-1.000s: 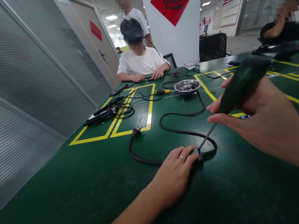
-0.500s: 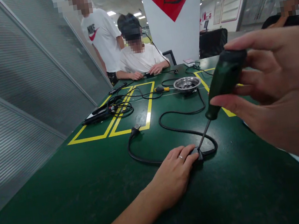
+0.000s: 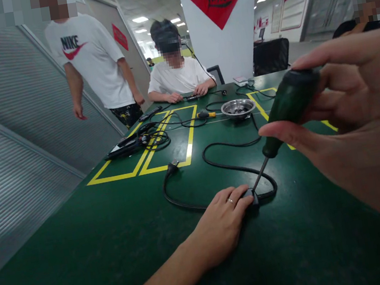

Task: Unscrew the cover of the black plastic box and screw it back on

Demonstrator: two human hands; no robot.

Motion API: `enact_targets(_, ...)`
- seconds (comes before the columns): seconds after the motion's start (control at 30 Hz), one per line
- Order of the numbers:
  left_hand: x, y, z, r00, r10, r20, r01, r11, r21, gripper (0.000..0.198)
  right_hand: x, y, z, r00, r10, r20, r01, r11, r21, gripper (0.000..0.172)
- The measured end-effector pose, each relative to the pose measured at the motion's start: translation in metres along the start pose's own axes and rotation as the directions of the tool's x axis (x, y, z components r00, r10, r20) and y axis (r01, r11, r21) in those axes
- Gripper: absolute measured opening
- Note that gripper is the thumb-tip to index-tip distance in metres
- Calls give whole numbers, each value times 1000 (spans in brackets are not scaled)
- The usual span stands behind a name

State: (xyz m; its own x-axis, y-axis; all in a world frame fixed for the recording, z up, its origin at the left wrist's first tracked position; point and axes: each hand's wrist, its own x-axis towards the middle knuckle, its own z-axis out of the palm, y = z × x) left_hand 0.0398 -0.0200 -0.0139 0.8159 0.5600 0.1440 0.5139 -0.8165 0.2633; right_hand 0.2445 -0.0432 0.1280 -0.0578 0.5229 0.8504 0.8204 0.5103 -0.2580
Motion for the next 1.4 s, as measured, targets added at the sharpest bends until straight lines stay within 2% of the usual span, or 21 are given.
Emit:
enact_targets(0.1, 0, 0, 0, 1000, 4, -10, -4, 1000, 5, 40, 0, 2, 2, 997, 57, -60, -65, 988, -140, 57)
enact_targets(0.17, 0, 0, 0, 1000, 3, -14, -3, 1000, 12, 40, -1, 3, 2, 992, 102, -79, -114, 981, -157, 64)
enact_targets(0.23, 0, 0, 1, 1000, 0, -14, 0, 1000, 13, 40, -1, 2, 1, 991, 121, -63, -128, 985, -114, 63)
enact_targets(0.33, 0, 1, 1, 1000, -1, -18, 1, 1000, 6, 40, -1, 2, -1, 996, 85, -24, -86, 995, -51, 56)
enact_targets(0.5, 0, 2, 0, 999, -1, -43, 1, 1000, -7, 38, -2, 2, -4, 994, 26, 110, -38, 993, 108, 51)
enact_targets(0.67, 0, 3, -2, 1000, -15, -24, 15, 1000, -9, 40, 0, 8, -5, 998, 48, 34, -52, 987, 150, 60)
enact_targets(0.83, 1, 4, -3, 1000, -6, -30, 6, 1000, -9, 37, 3, 6, -9, 988, 23, 153, -57, 975, 216, 50)
enact_targets(1.0, 2, 5, -4, 1000, -13, -26, 12, 1000, -26, 39, -1, 4, -3, 996, 19, 93, -40, 973, 227, 50)
enact_targets(1.17, 3, 3, -4, 999, -30, -16, 29, 999, -22, 41, -5, 5, -1, 982, 58, 182, -116, 940, 322, 56)
enact_targets(1.3, 4, 2, -4, 999, -30, -16, 30, 999, -29, 41, -4, 6, 1, 997, 43, 69, -56, 978, 202, 55)
enact_targets(1.4, 5, 3, -4, 999, -31, -20, 30, 999, -43, 41, -3, 8, 2, 993, 37, 110, -54, 986, 156, 63)
